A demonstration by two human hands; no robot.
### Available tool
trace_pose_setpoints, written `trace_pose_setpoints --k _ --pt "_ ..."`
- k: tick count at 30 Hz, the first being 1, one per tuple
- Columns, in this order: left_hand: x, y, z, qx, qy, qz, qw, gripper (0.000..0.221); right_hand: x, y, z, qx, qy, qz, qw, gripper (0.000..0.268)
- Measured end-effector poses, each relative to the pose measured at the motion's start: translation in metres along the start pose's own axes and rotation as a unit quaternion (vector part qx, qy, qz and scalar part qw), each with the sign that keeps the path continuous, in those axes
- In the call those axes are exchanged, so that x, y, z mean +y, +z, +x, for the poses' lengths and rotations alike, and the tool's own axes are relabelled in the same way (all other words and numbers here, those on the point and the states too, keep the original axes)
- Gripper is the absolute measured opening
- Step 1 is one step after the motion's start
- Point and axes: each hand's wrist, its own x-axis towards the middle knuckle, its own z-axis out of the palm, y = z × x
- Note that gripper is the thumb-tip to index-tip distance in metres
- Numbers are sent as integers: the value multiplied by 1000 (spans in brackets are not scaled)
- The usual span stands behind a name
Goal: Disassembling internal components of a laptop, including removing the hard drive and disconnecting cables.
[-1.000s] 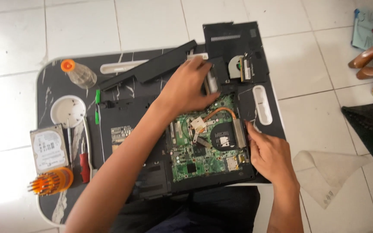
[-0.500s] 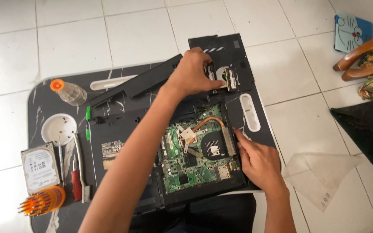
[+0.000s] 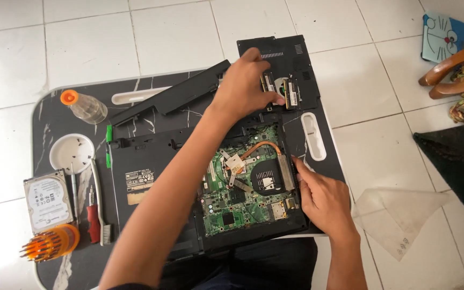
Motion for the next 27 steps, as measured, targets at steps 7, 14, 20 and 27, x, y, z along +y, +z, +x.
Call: trace_pose_setpoints --k 7,14,20,27 --pt "33 -84 -176 106 53 51 992 39 4 3 0 4 1 -45 999 57" --pt "36 -81 -333 263 -171 142 939 22 -16 -21 11 -97 57 -84 990 64" --pt "45 -62 -358 294 -219 172 914 20 -25 -29 11 -115 70 -108 985 66" --pt "35 -56 -377 238 -351 232 875 34 -27 -30 -14 20 -13 25 999 43"
